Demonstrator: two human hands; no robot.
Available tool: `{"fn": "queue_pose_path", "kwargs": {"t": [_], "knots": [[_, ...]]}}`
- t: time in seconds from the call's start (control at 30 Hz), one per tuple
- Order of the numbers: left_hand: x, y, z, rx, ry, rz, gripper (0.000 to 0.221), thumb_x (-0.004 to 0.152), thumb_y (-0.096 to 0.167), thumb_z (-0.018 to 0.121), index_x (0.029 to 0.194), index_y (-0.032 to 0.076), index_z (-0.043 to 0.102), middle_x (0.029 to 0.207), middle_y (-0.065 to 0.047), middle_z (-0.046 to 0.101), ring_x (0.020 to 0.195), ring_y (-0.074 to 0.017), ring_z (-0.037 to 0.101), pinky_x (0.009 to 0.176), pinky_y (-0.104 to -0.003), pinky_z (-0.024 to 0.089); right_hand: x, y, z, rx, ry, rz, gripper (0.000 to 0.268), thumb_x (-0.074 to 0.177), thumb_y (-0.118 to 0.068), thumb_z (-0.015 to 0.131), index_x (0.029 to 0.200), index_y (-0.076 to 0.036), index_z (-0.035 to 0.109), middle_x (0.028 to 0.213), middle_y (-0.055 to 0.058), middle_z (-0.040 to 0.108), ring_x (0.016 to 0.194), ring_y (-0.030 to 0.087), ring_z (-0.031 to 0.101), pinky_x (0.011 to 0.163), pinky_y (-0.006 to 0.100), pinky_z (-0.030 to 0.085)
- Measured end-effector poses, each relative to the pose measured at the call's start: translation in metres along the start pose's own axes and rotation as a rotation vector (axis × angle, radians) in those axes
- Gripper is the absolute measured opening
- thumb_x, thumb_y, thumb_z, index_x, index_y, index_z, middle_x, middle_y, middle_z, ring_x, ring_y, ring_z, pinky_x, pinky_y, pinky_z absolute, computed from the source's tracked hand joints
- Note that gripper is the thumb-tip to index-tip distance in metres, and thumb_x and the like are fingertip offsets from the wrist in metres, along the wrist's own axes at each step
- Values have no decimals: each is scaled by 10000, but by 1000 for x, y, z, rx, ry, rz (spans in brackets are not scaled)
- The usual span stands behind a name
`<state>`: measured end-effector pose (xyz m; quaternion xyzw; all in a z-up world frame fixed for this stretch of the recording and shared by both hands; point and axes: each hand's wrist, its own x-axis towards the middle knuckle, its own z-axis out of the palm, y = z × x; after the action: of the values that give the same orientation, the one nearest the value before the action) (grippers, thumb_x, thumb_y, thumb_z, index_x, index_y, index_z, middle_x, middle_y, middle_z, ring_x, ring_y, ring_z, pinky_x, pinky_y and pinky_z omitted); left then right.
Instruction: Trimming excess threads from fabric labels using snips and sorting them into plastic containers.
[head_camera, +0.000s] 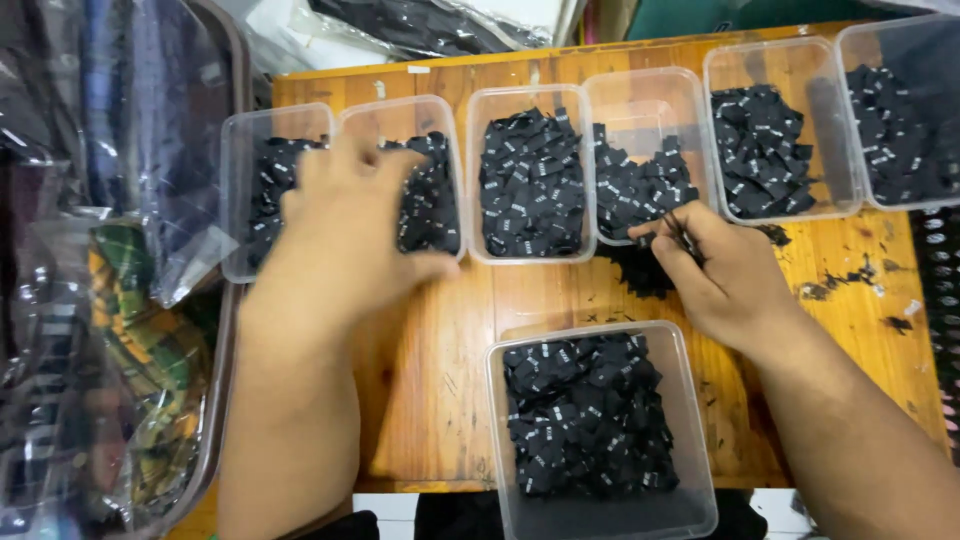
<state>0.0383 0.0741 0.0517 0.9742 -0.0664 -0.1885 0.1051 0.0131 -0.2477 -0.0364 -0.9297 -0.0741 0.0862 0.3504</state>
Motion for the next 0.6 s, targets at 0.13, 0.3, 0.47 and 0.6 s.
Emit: {"fn": "queue_pose_path", "kwargs": {"t": [0.13, 0.3, 0.47, 0.6], "knots": [[-5, -39, 2, -149, 169, -85, 925, 727, 342, 914, 1516, 176, 461, 1410, -283, 385, 1264, -514, 448, 1075, -570, 366, -1, 3, 0, -12, 7, 15, 190, 1022, -186, 523, 870, -72, 528, 1208, 7, 790, 385, 145, 420, 444, 340, 358], [-14, -65, 39, -232, 195, 109, 1208, 437, 446, 1085, 1449, 107, 518, 1430, -301, 377, 1314, -490, 471, 1169, -421, 325, -1, 8, 6, -58, 40, 11, 142, 1028, -216, 569, 955, -102, 613, 1212, -49, 787, 640, 162, 617, 667, 350, 456], [-26, -48, 34, -417, 151, -75, 836, 715, 28, 881, 1450, 144, 499, 1583, -187, 287, 760, -226, 777, 974, -402, 540, -5, 7, 6, -132, 0, 106, 237, 1126, -219, 552, 958, -58, 595, 557, 81, 512, 469, 203, 418, 512, 382, 317], [-19, -71, 55, -362, 297, 86, 799, 684, 81, 898, 1403, 88, 549, 1468, -161, 422, 1307, -329, 545, 1082, -372, 435, -7, -7, 6, -121, 7, 60, 218, 1076, -173, 535, 912, -31, 555, 1205, 47, 782, 419, 194, 416, 450, 375, 349]]}}
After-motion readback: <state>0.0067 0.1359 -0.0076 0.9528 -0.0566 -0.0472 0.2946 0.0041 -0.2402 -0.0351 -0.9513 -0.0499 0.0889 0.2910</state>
